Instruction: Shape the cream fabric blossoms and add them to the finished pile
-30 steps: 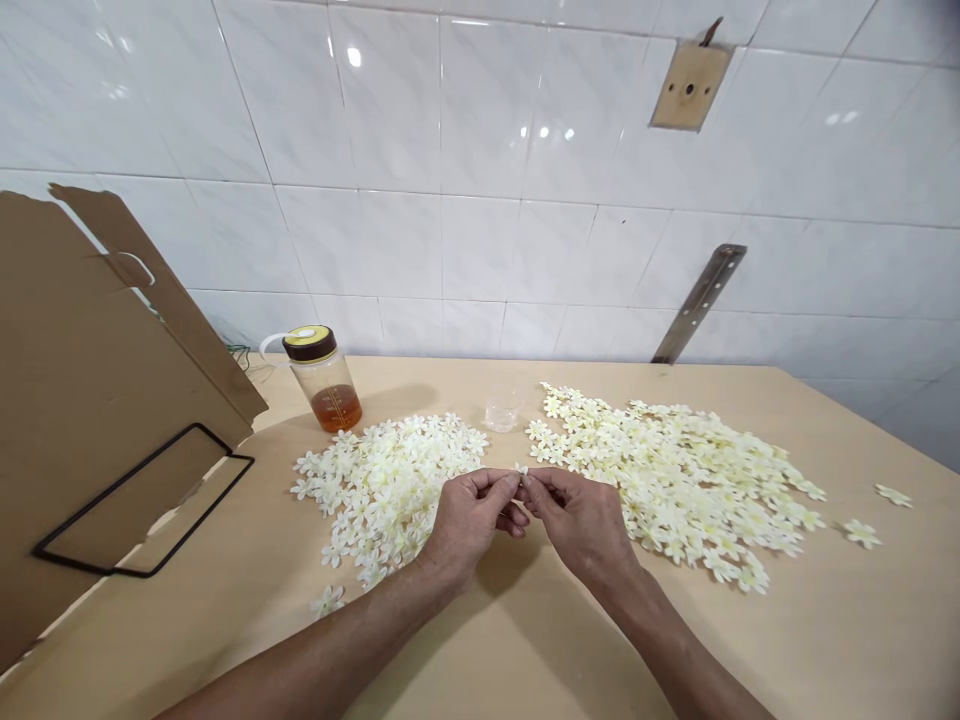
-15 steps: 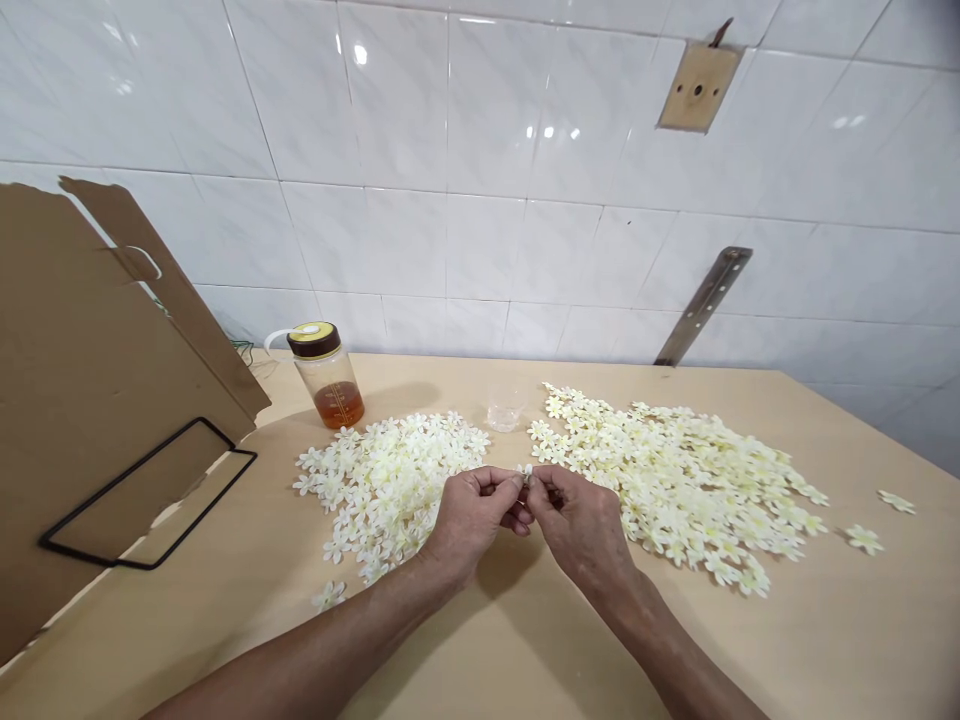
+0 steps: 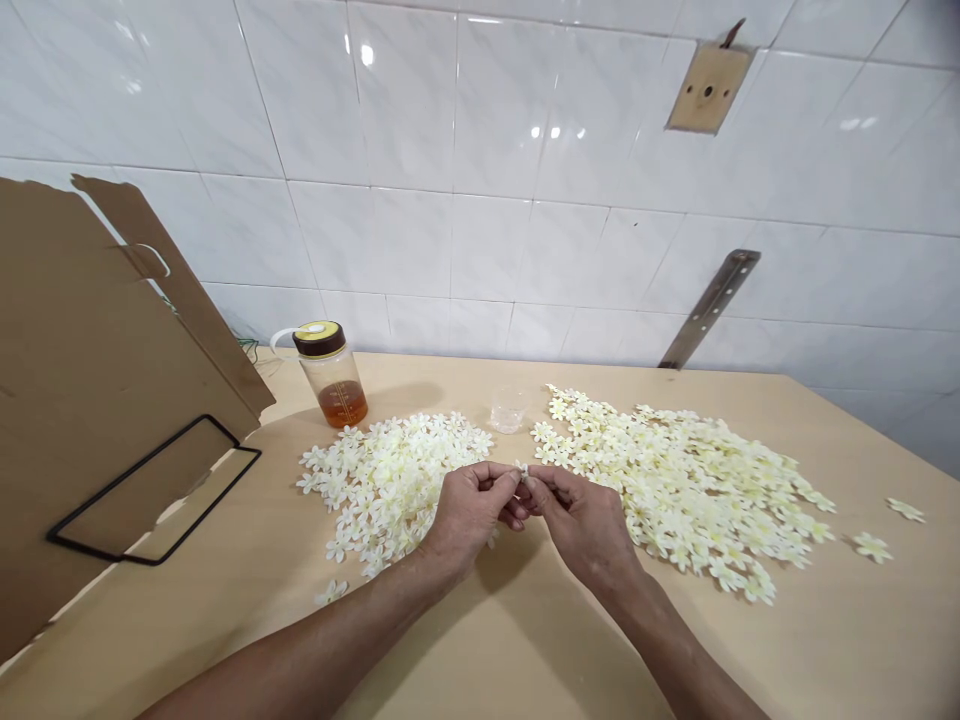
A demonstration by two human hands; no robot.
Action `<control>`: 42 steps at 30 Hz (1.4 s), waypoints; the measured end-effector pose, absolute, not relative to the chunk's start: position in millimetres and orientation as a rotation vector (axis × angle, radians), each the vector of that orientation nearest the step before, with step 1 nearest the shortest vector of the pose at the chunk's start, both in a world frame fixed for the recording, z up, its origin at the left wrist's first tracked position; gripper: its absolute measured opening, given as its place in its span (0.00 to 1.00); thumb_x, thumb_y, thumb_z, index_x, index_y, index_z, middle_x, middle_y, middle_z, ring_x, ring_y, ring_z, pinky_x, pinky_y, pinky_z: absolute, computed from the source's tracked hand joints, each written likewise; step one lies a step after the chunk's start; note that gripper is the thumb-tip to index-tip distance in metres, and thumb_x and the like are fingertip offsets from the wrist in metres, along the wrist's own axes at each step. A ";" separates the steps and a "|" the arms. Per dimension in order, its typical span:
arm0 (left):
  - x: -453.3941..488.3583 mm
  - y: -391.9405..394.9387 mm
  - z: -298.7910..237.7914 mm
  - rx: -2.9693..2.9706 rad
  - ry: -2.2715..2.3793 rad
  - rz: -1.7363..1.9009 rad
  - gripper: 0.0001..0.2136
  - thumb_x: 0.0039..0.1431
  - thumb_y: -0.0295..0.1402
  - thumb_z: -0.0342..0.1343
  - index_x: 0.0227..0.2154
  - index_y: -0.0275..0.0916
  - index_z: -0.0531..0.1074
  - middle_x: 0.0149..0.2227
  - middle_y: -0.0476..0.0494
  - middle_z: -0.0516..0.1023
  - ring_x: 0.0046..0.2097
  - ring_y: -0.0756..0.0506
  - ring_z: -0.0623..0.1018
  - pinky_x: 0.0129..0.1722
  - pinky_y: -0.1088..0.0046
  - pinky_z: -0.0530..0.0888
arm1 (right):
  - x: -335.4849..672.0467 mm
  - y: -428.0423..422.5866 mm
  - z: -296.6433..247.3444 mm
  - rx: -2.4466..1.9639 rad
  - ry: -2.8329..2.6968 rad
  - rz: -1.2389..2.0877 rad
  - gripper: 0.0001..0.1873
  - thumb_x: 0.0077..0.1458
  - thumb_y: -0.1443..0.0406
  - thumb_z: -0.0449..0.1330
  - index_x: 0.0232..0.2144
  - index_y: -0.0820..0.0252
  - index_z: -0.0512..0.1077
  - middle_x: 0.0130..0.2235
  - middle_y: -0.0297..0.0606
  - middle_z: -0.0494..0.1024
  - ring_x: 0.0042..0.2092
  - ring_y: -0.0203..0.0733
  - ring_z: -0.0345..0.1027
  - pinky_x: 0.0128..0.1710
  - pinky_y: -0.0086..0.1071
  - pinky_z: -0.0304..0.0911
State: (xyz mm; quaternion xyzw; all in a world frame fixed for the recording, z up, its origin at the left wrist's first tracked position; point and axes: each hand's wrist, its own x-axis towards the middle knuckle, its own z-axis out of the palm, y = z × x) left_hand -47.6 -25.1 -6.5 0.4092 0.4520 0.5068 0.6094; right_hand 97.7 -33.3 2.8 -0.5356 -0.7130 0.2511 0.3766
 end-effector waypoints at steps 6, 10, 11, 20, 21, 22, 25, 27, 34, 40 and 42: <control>-47.8 -23.7 -10.4 0.988 1.065 1.174 0.09 0.53 0.35 0.57 0.28 0.32 0.75 0.21 0.46 0.75 0.20 0.51 0.73 0.22 0.76 0.72 | 97.1 -33.0 3.4 -1.375 -1.840 0.589 0.14 0.60 0.58 0.53 0.35 0.54 0.78 0.27 0.32 0.79 0.28 0.38 0.72 0.29 0.27 0.64; -47.1 -24.2 -8.4 0.977 1.070 1.178 0.09 0.53 0.34 0.57 0.27 0.32 0.74 0.24 0.43 0.77 0.21 0.51 0.74 0.21 0.77 0.72 | 96.4 -31.9 4.1 -1.402 -1.797 0.626 0.15 0.60 0.60 0.52 0.35 0.54 0.78 0.26 0.32 0.79 0.29 0.39 0.74 0.30 0.27 0.66; -47.1 -24.3 -8.0 0.971 1.068 1.178 0.09 0.53 0.34 0.58 0.27 0.32 0.74 0.24 0.43 0.77 0.21 0.51 0.74 0.21 0.77 0.72 | 96.2 -31.5 3.7 -1.406 -1.762 0.662 0.14 0.60 0.60 0.53 0.35 0.55 0.78 0.27 0.33 0.79 0.29 0.39 0.74 0.30 0.27 0.67; -45.8 -25.2 -7.6 0.946 1.038 1.201 0.06 0.51 0.31 0.57 0.27 0.32 0.74 0.27 0.42 0.77 0.21 0.51 0.74 0.20 0.76 0.72 | 102.4 -25.2 2.2 -1.521 -1.461 0.905 0.15 0.55 0.55 0.57 0.31 0.59 0.77 0.26 0.36 0.80 0.29 0.41 0.77 0.30 0.30 0.72; -45.7 -25.3 -7.5 0.945 1.037 1.204 0.06 0.51 0.31 0.58 0.26 0.32 0.74 0.27 0.42 0.77 0.21 0.51 0.74 0.20 0.76 0.72 | 103.4 -24.3 2.7 -1.515 -1.436 0.919 0.15 0.55 0.55 0.57 0.31 0.60 0.77 0.27 0.37 0.80 0.29 0.41 0.77 0.30 0.30 0.73; -45.8 -25.4 -7.2 0.943 1.037 1.205 0.07 0.51 0.32 0.58 0.26 0.32 0.74 0.28 0.42 0.77 0.21 0.51 0.74 0.20 0.76 0.72 | 104.3 -23.5 3.2 -1.506 -1.410 0.938 0.15 0.54 0.54 0.58 0.30 0.60 0.77 0.28 0.38 0.81 0.29 0.41 0.76 0.31 0.30 0.73; -46.8 -25.1 -5.8 0.930 1.032 1.216 0.07 0.51 0.32 0.58 0.27 0.32 0.74 0.29 0.41 0.77 0.21 0.51 0.74 0.21 0.75 0.73 | 105.8 -21.9 4.9 -1.469 -1.347 0.999 0.15 0.52 0.55 0.60 0.30 0.62 0.76 0.30 0.39 0.81 0.29 0.40 0.76 0.31 0.31 0.75; -48.3 -24.1 -4.3 0.916 1.028 1.233 0.07 0.51 0.32 0.58 0.27 0.32 0.73 0.29 0.41 0.77 0.21 0.51 0.73 0.21 0.75 0.73 | 105.9 -21.5 6.0 -1.452 -1.325 1.022 0.15 0.51 0.55 0.61 0.30 0.63 0.76 0.30 0.40 0.81 0.29 0.40 0.76 0.31 0.31 0.75; -54.3 -17.9 0.0 0.854 1.049 1.282 0.09 0.51 0.34 0.60 0.28 0.31 0.74 0.29 0.40 0.77 0.22 0.51 0.73 0.22 0.75 0.72 | 106.9 -18.0 5.8 -1.473 -1.246 1.029 0.10 0.48 0.60 0.62 0.28 0.63 0.74 0.23 0.37 0.78 0.27 0.42 0.76 0.29 0.32 0.75; -56.8 -16.1 -0.4 0.807 1.021 1.294 0.08 0.52 0.33 0.60 0.28 0.30 0.74 0.30 0.40 0.76 0.23 0.52 0.73 0.22 0.76 0.71 | 110.2 -20.1 1.6 -1.416 -1.367 0.853 0.11 0.50 0.58 0.62 0.30 0.61 0.73 0.26 0.36 0.78 0.30 0.42 0.76 0.32 0.32 0.74; -57.5 -16.4 0.0 0.764 0.982 1.272 0.08 0.52 0.33 0.61 0.27 0.30 0.74 0.31 0.40 0.77 0.23 0.52 0.73 0.23 0.77 0.72 | 110.1 -23.3 2.0 -1.403 -1.494 0.659 0.10 0.52 0.58 0.61 0.32 0.59 0.74 0.29 0.36 0.79 0.31 0.40 0.76 0.34 0.32 0.74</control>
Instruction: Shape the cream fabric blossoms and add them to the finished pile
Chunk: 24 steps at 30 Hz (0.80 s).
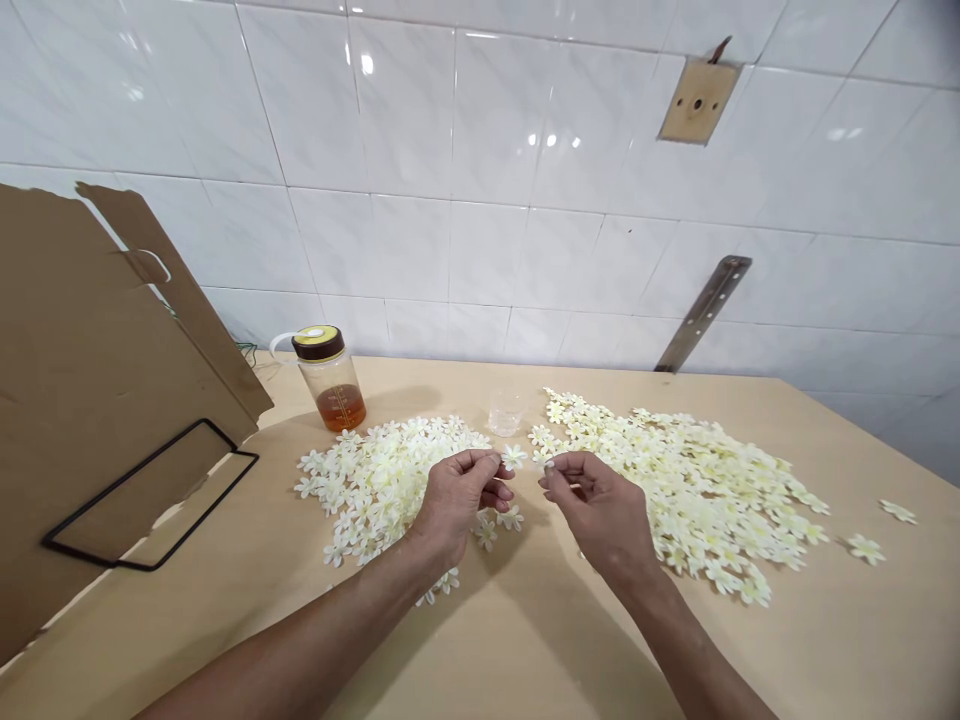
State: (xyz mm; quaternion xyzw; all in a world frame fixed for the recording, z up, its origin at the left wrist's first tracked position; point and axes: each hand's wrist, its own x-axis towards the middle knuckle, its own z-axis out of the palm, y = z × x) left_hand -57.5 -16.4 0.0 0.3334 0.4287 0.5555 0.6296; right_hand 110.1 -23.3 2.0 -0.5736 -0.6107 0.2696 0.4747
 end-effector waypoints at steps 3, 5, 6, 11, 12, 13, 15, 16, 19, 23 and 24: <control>-58.6 -16.4 0.2 0.669 0.915 1.226 0.08 0.52 0.32 0.61 0.28 0.31 0.74 0.32 0.39 0.77 0.25 0.52 0.74 0.25 0.78 0.73 | 109.4 -27.0 2.7 -1.315 -1.648 0.417 0.08 0.55 0.60 0.59 0.33 0.57 0.75 0.33 0.36 0.79 0.32 0.39 0.74 0.36 0.32 0.73; -58.9 -15.7 -0.5 0.619 0.890 1.200 0.07 0.53 0.31 0.61 0.29 0.31 0.74 0.33 0.38 0.78 0.27 0.52 0.75 0.26 0.78 0.74 | 108.7 -28.2 1.7 -1.238 -1.719 0.343 0.08 0.57 0.61 0.57 0.33 0.56 0.75 0.34 0.36 0.79 0.34 0.38 0.73 0.37 0.32 0.73; -58.9 -15.2 -1.1 0.600 0.881 1.191 0.07 0.53 0.31 0.61 0.30 0.31 0.74 0.33 0.38 0.78 0.27 0.51 0.76 0.27 0.78 0.75 | 108.3 -28.4 0.7 -1.203 -1.751 0.326 0.08 0.58 0.62 0.56 0.33 0.56 0.74 0.35 0.36 0.78 0.35 0.38 0.73 0.38 0.32 0.73; -58.7 -13.1 -2.8 0.525 0.883 1.186 0.03 0.55 0.27 0.59 0.28 0.31 0.72 0.27 0.43 0.75 0.29 0.49 0.77 0.31 0.74 0.77 | 105.7 -27.4 -6.5 -1.055 -1.914 0.307 0.08 0.60 0.66 0.53 0.34 0.56 0.73 0.36 0.38 0.77 0.38 0.40 0.72 0.37 0.32 0.73; -58.9 -13.0 -2.6 0.525 0.886 1.190 0.03 0.55 0.26 0.58 0.28 0.31 0.72 0.27 0.43 0.75 0.29 0.49 0.77 0.32 0.73 0.78 | 105.6 -27.0 -7.6 -1.033 -1.938 0.305 0.08 0.60 0.67 0.53 0.35 0.56 0.73 0.37 0.39 0.77 0.39 0.40 0.72 0.38 0.33 0.73; -59.2 -12.9 -2.3 0.530 0.885 1.190 0.03 0.56 0.26 0.58 0.28 0.31 0.72 0.28 0.42 0.75 0.29 0.50 0.77 0.32 0.73 0.78 | 105.5 -26.6 -8.5 -1.014 -1.958 0.303 0.08 0.60 0.67 0.53 0.35 0.56 0.73 0.38 0.39 0.77 0.41 0.40 0.72 0.39 0.33 0.73; -60.1 -12.6 -1.9 0.545 0.876 1.189 0.04 0.56 0.26 0.57 0.28 0.31 0.73 0.30 0.40 0.76 0.29 0.50 0.77 0.33 0.73 0.77 | 105.9 -25.7 -9.4 -0.987 -1.991 0.301 0.08 0.60 0.68 0.53 0.36 0.55 0.73 0.39 0.39 0.77 0.42 0.41 0.72 0.41 0.34 0.73; -60.6 -12.4 -2.0 0.549 0.872 1.186 0.04 0.56 0.27 0.57 0.29 0.31 0.73 0.31 0.39 0.77 0.29 0.50 0.77 0.33 0.73 0.77 | 106.2 -25.4 -9.5 -0.978 -2.003 0.304 0.08 0.60 0.68 0.53 0.36 0.55 0.73 0.39 0.39 0.77 0.43 0.41 0.72 0.41 0.34 0.73; -62.1 -11.0 -3.6 0.547 0.866 1.189 0.03 0.56 0.28 0.58 0.30 0.31 0.73 0.32 0.39 0.77 0.29 0.50 0.77 0.32 0.73 0.77 | 106.8 -24.6 -9.4 -0.961 -2.022 0.321 0.08 0.60 0.68 0.53 0.36 0.55 0.73 0.39 0.39 0.76 0.44 0.41 0.72 0.39 0.33 0.73; -63.7 -8.3 -6.8 0.560 0.874 1.207 0.04 0.56 0.29 0.58 0.30 0.31 0.72 0.34 0.37 0.78 0.30 0.49 0.77 0.33 0.72 0.78 | 106.5 -24.6 -8.8 -0.953 -2.024 0.331 0.09 0.60 0.68 0.53 0.35 0.55 0.73 0.40 0.40 0.76 0.44 0.41 0.71 0.37 0.32 0.74; -63.9 -7.9 -7.2 0.561 0.884 1.206 0.05 0.56 0.29 0.59 0.30 0.31 0.72 0.34 0.37 0.78 0.30 0.49 0.78 0.33 0.71 0.78 | 106.3 -24.6 -8.6 -0.951 -2.025 0.334 0.09 0.60 0.68 0.53 0.35 0.55 0.73 0.40 0.41 0.76 0.44 0.41 0.71 0.37 0.32 0.74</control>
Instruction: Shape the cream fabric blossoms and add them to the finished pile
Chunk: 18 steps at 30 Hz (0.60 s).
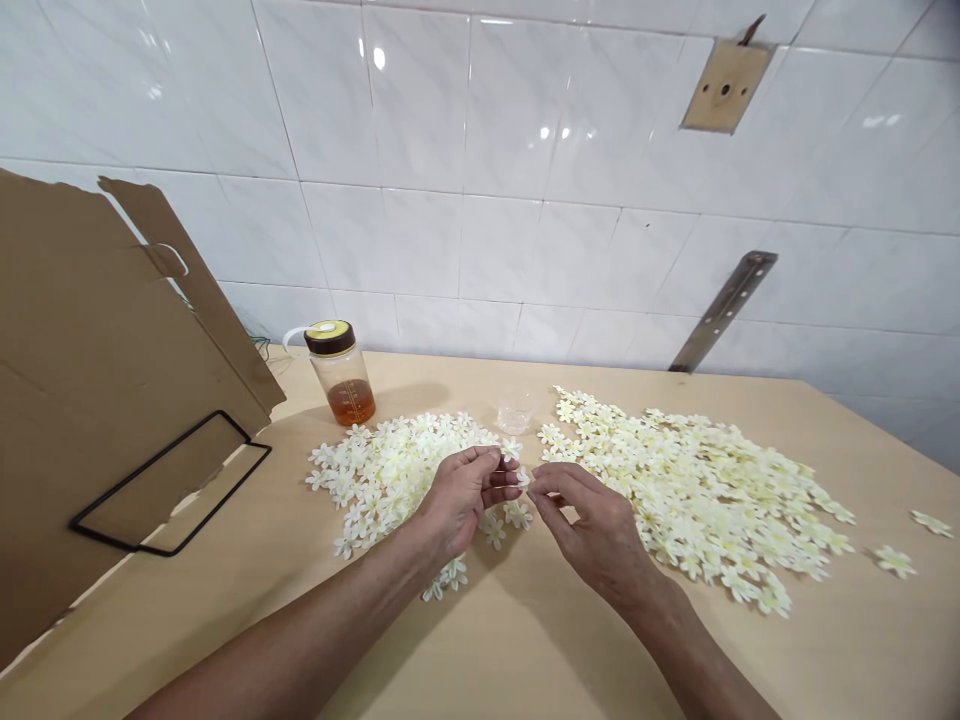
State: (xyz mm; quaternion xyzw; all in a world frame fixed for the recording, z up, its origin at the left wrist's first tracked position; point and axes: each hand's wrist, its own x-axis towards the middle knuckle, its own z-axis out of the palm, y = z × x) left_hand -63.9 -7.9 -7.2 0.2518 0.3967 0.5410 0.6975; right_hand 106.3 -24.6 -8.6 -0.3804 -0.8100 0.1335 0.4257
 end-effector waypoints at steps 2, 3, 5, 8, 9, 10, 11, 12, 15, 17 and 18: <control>-64.0 -7.7 -7.2 0.562 0.902 1.203 0.05 0.55 0.29 0.59 0.30 0.32 0.71 0.34 0.37 0.78 0.30 0.49 0.78 0.34 0.70 0.78 | 105.8 -24.8 -8.0 -0.943 -2.029 0.344 0.09 0.60 0.68 0.54 0.35 0.55 0.74 0.41 0.41 0.76 0.44 0.41 0.72 0.37 0.32 0.74; -64.0 -7.9 -6.8 0.562 0.906 1.199 0.05 0.55 0.29 0.59 0.29 0.32 0.71 0.33 0.37 0.78 0.30 0.48 0.78 0.35 0.70 0.78 | 105.5 -25.0 -7.7 -0.941 -2.031 0.352 0.08 0.60 0.67 0.54 0.36 0.55 0.74 0.41 0.41 0.77 0.44 0.41 0.72 0.36 0.32 0.74; -63.7 -8.6 -5.7 0.564 0.908 1.192 0.05 0.55 0.29 0.60 0.29 0.32 0.71 0.32 0.38 0.77 0.30 0.48 0.78 0.36 0.70 0.78 | 105.1 -25.3 -6.9 -0.963 -2.019 0.379 0.08 0.60 0.65 0.55 0.37 0.55 0.75 0.41 0.42 0.77 0.45 0.43 0.72 0.35 0.32 0.75; -63.0 -10.2 -3.9 0.569 0.902 1.189 0.06 0.55 0.29 0.60 0.28 0.32 0.71 0.32 0.38 0.77 0.30 0.48 0.79 0.36 0.69 0.78 | 104.6 -25.9 -5.5 -1.054 -1.958 0.450 0.10 0.60 0.62 0.54 0.36 0.55 0.76 0.41 0.42 0.78 0.45 0.44 0.72 0.32 0.31 0.75; -62.7 -10.9 -3.5 0.571 0.896 1.189 0.06 0.55 0.29 0.60 0.29 0.32 0.71 0.32 0.38 0.78 0.30 0.47 0.79 0.37 0.69 0.78 | 104.5 -26.1 -5.2 -1.088 -1.930 0.480 0.10 0.60 0.61 0.54 0.36 0.55 0.76 0.40 0.41 0.78 0.43 0.43 0.73 0.32 0.31 0.75; -62.2 -11.6 -3.2 0.573 0.889 1.188 0.06 0.55 0.30 0.60 0.29 0.32 0.70 0.32 0.38 0.78 0.31 0.47 0.79 0.37 0.68 0.78 | 104.4 -26.2 -5.0 -1.119 -1.901 0.508 0.10 0.60 0.61 0.55 0.35 0.55 0.75 0.39 0.41 0.78 0.40 0.42 0.73 0.32 0.31 0.74; -61.7 -12.3 -3.0 0.577 0.883 1.185 0.06 0.55 0.30 0.60 0.30 0.32 0.70 0.33 0.37 0.78 0.31 0.47 0.80 0.37 0.68 0.78 | 104.3 -26.3 -4.9 -1.147 -1.876 0.533 0.10 0.60 0.60 0.55 0.34 0.56 0.75 0.37 0.40 0.78 0.37 0.41 0.73 0.32 0.31 0.74; -61.1 -13.0 -2.8 0.582 0.881 1.181 0.06 0.55 0.30 0.60 0.30 0.33 0.70 0.33 0.37 0.78 0.32 0.46 0.80 0.37 0.67 0.78 | 104.1 -26.5 -4.9 -1.170 -1.858 0.552 0.09 0.59 0.60 0.55 0.34 0.56 0.74 0.36 0.39 0.78 0.35 0.39 0.73 0.32 0.30 0.73; -59.3 -14.6 -2.5 0.599 0.893 1.173 0.05 0.55 0.29 0.60 0.31 0.32 0.70 0.33 0.37 0.78 0.32 0.46 0.80 0.37 0.68 0.78 | 103.6 -26.9 -4.6 -1.209 -1.829 0.574 0.09 0.58 0.60 0.56 0.32 0.57 0.74 0.34 0.37 0.78 0.33 0.38 0.73 0.31 0.29 0.73; -58.8 -14.8 -2.4 0.605 0.898 1.176 0.05 0.56 0.29 0.59 0.30 0.32 0.70 0.33 0.37 0.78 0.32 0.46 0.80 0.38 0.68 0.78 | 103.3 -27.2 -4.2 -1.228 -1.803 0.584 0.09 0.57 0.59 0.56 0.33 0.57 0.73 0.33 0.37 0.78 0.32 0.38 0.73 0.31 0.29 0.73; -58.9 -14.6 -2.4 0.605 0.898 1.182 0.05 0.56 0.29 0.59 0.30 0.32 0.70 0.33 0.37 0.78 0.32 0.46 0.80 0.38 0.68 0.78 | 103.3 -27.2 -4.0 -1.241 -1.784 0.593 0.09 0.57 0.59 0.57 0.33 0.57 0.72 0.32 0.36 0.78 0.32 0.38 0.73 0.30 0.29 0.73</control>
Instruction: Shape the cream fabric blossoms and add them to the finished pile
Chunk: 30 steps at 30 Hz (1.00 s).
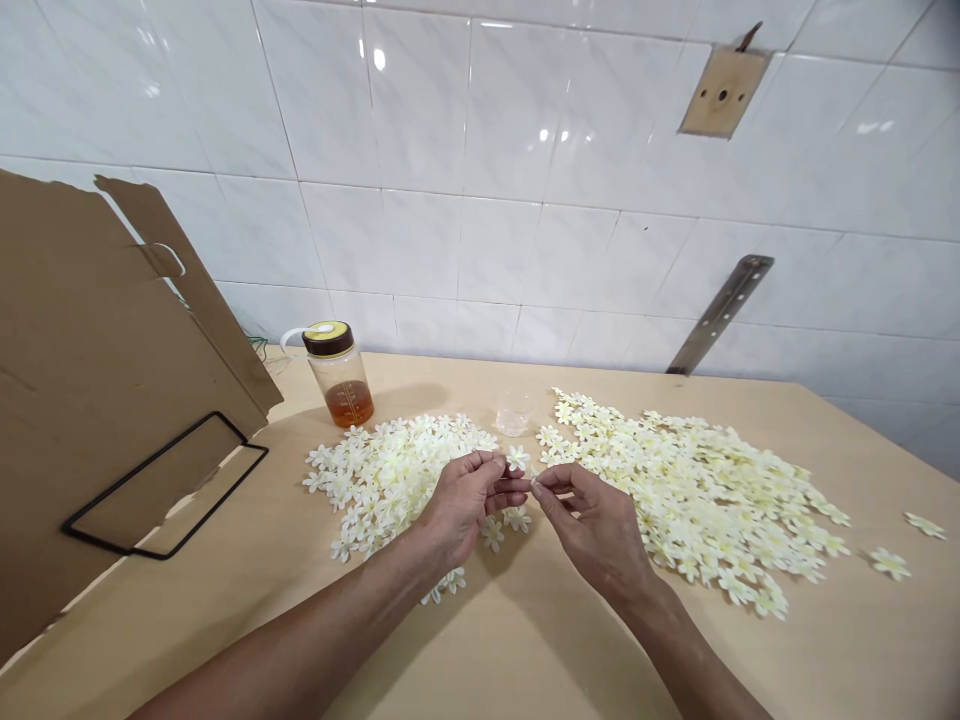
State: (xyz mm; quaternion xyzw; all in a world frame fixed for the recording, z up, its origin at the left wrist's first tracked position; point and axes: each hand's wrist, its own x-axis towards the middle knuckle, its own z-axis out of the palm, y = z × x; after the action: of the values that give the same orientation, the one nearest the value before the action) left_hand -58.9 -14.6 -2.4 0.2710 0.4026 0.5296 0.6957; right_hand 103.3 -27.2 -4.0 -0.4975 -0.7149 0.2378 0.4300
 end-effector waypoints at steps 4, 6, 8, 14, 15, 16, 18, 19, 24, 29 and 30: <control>-60.5 -13.1 -2.6 0.599 0.871 1.212 0.06 0.56 0.30 0.60 0.30 0.32 0.70 0.33 0.35 0.79 0.35 0.44 0.81 0.41 0.65 0.77 | 104.2 -26.8 -5.0 -1.241 -1.791 0.541 0.07 0.57 0.60 0.56 0.32 0.57 0.71 0.31 0.35 0.77 0.31 0.38 0.72 0.31 0.30 0.73; -61.3 -12.6 -2.6 0.590 0.866 1.219 0.06 0.56 0.30 0.60 0.31 0.32 0.70 0.33 0.35 0.79 0.35 0.44 0.81 0.41 0.65 0.77 | 104.6 -26.5 -6.2 -1.198 -1.858 0.470 0.07 0.57 0.61 0.55 0.31 0.56 0.71 0.31 0.35 0.76 0.32 0.38 0.71 0.32 0.30 0.73; -61.4 -12.6 -2.6 0.578 0.876 1.216 0.06 0.55 0.30 0.60 0.30 0.33 0.70 0.32 0.36 0.78 0.34 0.45 0.80 0.40 0.65 0.78 | 104.6 -26.4 -6.9 -1.157 -1.923 0.440 0.07 0.57 0.63 0.54 0.31 0.56 0.71 0.32 0.36 0.76 0.33 0.38 0.71 0.33 0.32 0.73; -59.7 -13.8 -1.8 0.583 0.902 1.186 0.05 0.57 0.29 0.58 0.30 0.33 0.69 0.32 0.37 0.78 0.33 0.45 0.80 0.40 0.66 0.78 | 104.7 -27.5 -5.4 -1.196 -1.944 0.507 0.07 0.57 0.64 0.52 0.33 0.56 0.70 0.31 0.35 0.76 0.29 0.36 0.69 0.26 0.27 0.69; -59.5 -13.9 -1.7 0.586 0.903 1.183 0.05 0.57 0.29 0.58 0.30 0.33 0.69 0.33 0.37 0.77 0.33 0.45 0.80 0.40 0.65 0.78 | 105.0 -27.8 -4.9 -1.208 -1.948 0.504 0.07 0.57 0.65 0.52 0.32 0.56 0.70 0.31 0.35 0.76 0.29 0.36 0.69 0.25 0.27 0.68; -59.3 -14.0 -1.6 0.588 0.905 1.183 0.04 0.57 0.28 0.58 0.30 0.33 0.69 0.33 0.37 0.77 0.34 0.44 0.81 0.40 0.65 0.78 | 105.3 -27.9 -4.4 -1.216 -1.958 0.497 0.06 0.57 0.65 0.52 0.32 0.56 0.70 0.31 0.34 0.76 0.29 0.36 0.69 0.25 0.27 0.68; -59.2 -14.1 -1.8 0.592 0.907 1.184 0.04 0.56 0.28 0.58 0.30 0.33 0.69 0.33 0.38 0.77 0.35 0.44 0.81 0.41 0.65 0.77 | 106.0 -28.3 -3.3 -1.231 -1.977 0.491 0.06 0.57 0.64 0.52 0.33 0.55 0.69 0.31 0.34 0.76 0.29 0.36 0.70 0.25 0.26 0.67; -59.1 -14.2 -2.0 0.595 0.908 1.185 0.04 0.56 0.28 0.58 0.30 0.33 0.69 0.33 0.37 0.77 0.35 0.43 0.81 0.41 0.65 0.77 | 106.3 -28.4 -2.7 -1.237 -1.981 0.493 0.07 0.58 0.64 0.52 0.33 0.55 0.69 0.31 0.34 0.76 0.28 0.36 0.70 0.25 0.26 0.67; -58.8 -15.0 -3.5 0.612 0.910 1.174 0.04 0.57 0.28 0.57 0.30 0.32 0.69 0.33 0.36 0.77 0.35 0.44 0.81 0.41 0.66 0.77 | 107.0 -28.0 -1.1 -1.267 -1.955 0.548 0.08 0.60 0.59 0.52 0.34 0.55 0.69 0.32 0.34 0.77 0.31 0.38 0.73 0.30 0.29 0.69; -58.0 -15.7 -2.7 0.611 0.902 1.165 0.04 0.57 0.28 0.56 0.30 0.32 0.70 0.33 0.36 0.77 0.35 0.44 0.80 0.38 0.69 0.77 | 109.2 -24.7 -4.0 -1.302 -1.866 0.622 0.08 0.58 0.59 0.56 0.35 0.56 0.68 0.31 0.35 0.78 0.32 0.39 0.73 0.32 0.30 0.69; -57.8 -15.8 -2.2 0.610 0.899 1.163 0.03 0.57 0.28 0.56 0.30 0.32 0.70 0.33 0.36 0.78 0.35 0.44 0.80 0.38 0.69 0.78 | 109.9 -23.9 -4.6 -1.312 -1.837 0.651 0.09 0.57 0.58 0.57 0.38 0.56 0.68 0.31 0.35 0.78 0.32 0.39 0.73 0.31 0.30 0.69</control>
State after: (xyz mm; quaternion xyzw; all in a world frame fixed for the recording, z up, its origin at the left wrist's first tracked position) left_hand -57.8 -15.8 -2.2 0.2739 0.4034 0.5220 0.6999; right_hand 109.9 -23.9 -4.6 -0.5153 -0.7214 0.2557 0.3856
